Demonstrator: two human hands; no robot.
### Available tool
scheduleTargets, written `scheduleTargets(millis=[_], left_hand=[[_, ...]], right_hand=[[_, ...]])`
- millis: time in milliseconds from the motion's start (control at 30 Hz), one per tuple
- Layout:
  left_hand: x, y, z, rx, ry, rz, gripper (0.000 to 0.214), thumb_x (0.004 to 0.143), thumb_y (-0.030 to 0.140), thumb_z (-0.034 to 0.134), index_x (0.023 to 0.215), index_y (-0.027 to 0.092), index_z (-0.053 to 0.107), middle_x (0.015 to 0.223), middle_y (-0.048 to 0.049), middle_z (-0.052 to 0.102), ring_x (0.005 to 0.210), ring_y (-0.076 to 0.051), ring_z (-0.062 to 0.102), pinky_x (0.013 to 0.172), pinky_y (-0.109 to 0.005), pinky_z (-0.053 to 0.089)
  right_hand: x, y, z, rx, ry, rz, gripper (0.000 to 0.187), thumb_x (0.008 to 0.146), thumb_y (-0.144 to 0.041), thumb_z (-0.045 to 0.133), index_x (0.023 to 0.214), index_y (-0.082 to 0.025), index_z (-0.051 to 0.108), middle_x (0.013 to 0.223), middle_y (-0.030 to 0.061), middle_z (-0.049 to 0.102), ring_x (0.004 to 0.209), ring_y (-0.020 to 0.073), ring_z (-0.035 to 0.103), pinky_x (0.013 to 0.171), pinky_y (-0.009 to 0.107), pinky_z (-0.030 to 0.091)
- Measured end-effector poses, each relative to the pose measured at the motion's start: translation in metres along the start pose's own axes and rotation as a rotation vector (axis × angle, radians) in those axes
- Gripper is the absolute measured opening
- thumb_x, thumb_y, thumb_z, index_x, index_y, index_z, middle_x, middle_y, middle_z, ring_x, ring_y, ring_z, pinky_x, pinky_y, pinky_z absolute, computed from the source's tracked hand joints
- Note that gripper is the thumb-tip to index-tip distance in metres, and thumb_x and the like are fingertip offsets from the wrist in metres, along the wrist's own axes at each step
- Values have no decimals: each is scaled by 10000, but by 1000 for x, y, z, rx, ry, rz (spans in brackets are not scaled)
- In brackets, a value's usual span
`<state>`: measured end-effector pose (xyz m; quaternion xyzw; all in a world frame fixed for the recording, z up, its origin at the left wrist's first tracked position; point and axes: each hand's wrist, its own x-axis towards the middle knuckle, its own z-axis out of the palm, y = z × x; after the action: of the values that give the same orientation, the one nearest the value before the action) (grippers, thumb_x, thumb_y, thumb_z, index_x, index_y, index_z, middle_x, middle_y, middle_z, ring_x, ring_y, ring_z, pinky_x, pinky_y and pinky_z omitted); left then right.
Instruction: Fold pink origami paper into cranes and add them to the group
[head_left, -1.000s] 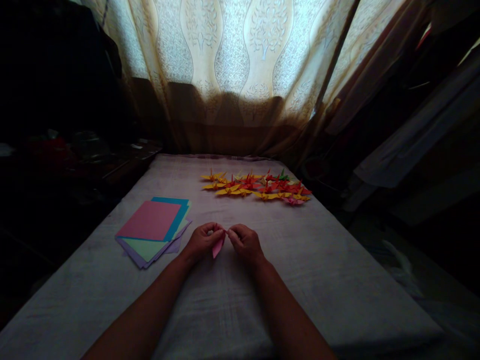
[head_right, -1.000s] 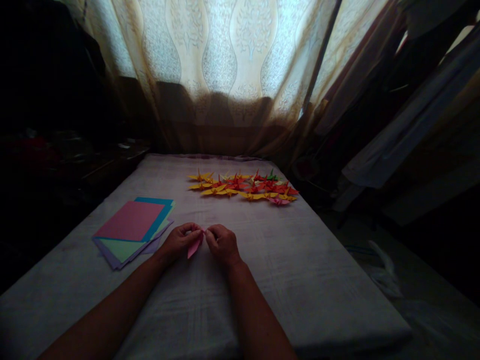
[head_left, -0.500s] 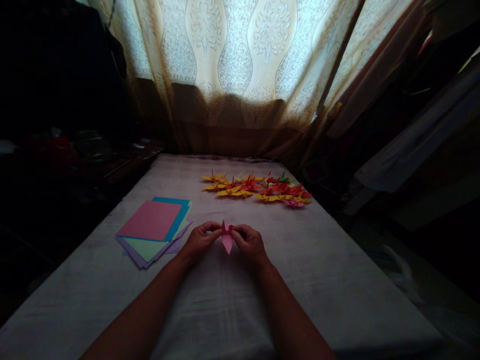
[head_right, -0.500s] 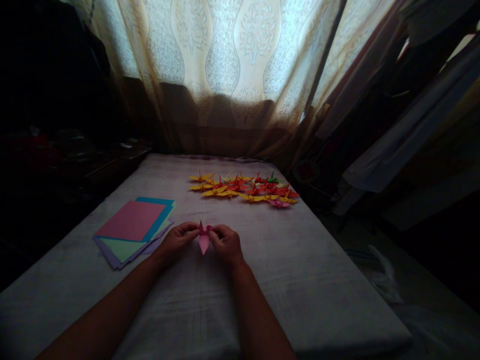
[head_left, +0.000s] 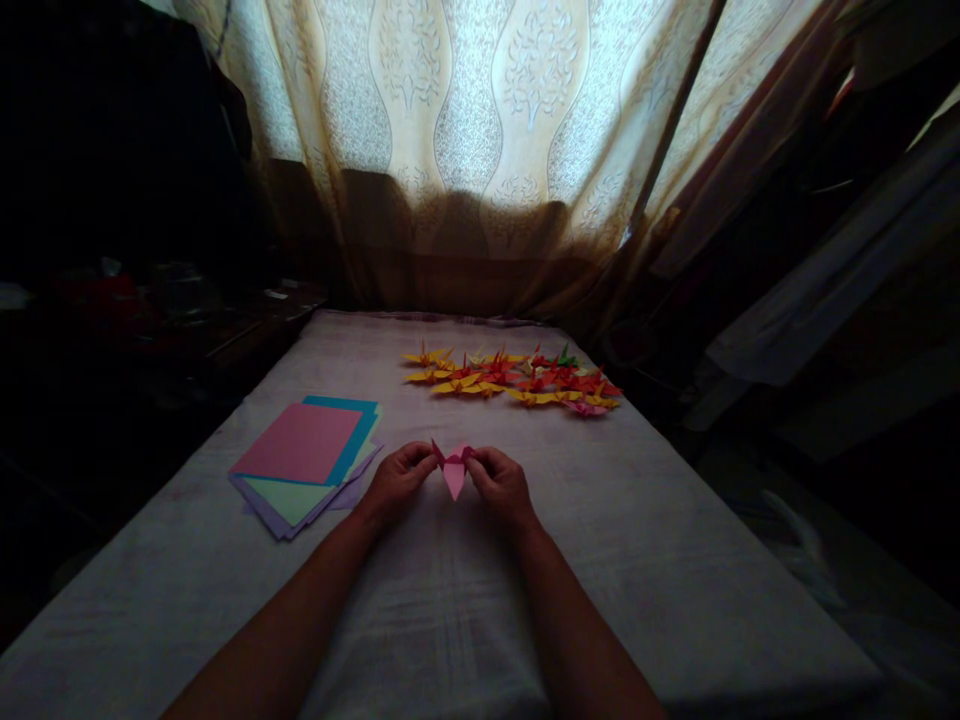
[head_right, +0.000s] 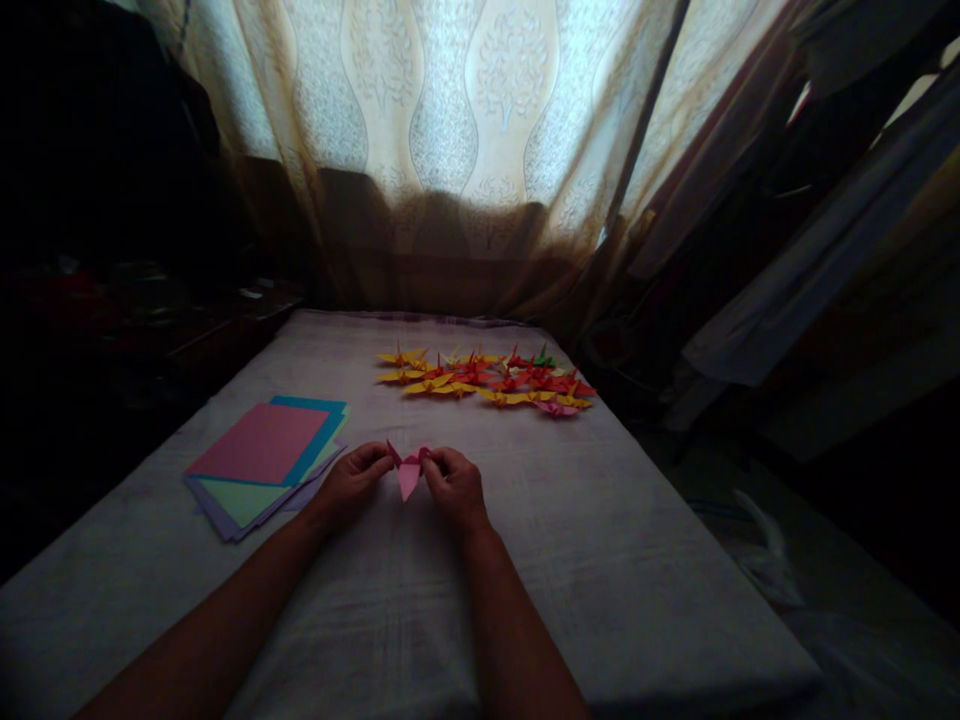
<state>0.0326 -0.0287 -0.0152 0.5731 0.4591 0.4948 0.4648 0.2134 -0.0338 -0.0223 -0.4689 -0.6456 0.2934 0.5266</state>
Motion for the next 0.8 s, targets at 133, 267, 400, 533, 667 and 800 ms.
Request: scheduleTargets(millis=[133,267,400,533,667,800], left_hand=[[0,0,0,52,29,-20,358,676,523,686,823,197,666,732,5,660,726,-184,603,711,-275,462],[-2,1,3,112,4,-44,345,673,541,700,705,200,658,668,11,642,677,-176,575,651,-256,419],[-5,3,8,108,-18,-64,393,691,581,685,723,189,690,676,11,645,664,-168,558,629,-250,399],[-3,7,7,57,1,-94,450,720,619,639,775,175,693,703,2,650,673,-161,550,635,-245,392],[-2,11,2,11,-36,-119,500,685,649,637,815,173,715,790,-22,694,733,-176,581,677,-252,410],[-1,11,0,8,-93,-167,485,638,640,675,716,162,682,646,10,627,627,-151,536,608,-240,382]], right_hand=[[0,2,0,-22,61,-14,284,858,-447,590,781,-194,693,732,25,686,646,149,604,635,248,492],[-2,-2,2,-93,150,-108,255,874,-412,592,816,-197,716,754,44,698,654,154,603,641,262,484],[-5,-7,6,-93,86,-200,183,873,-332,587,864,-213,727,788,45,711,672,152,617,664,270,491],[-3,-6,6,15,73,-33,127,765,-299,625,810,-213,706,810,44,702,722,167,625,705,282,507],[4,1,3,125,116,184,269,738,-424,615,865,-192,665,805,50,694,658,162,619,596,267,509],[7,0,5,211,20,279,406,739,-538,589,887,-171,681,728,38,694,515,119,567,456,216,432]])
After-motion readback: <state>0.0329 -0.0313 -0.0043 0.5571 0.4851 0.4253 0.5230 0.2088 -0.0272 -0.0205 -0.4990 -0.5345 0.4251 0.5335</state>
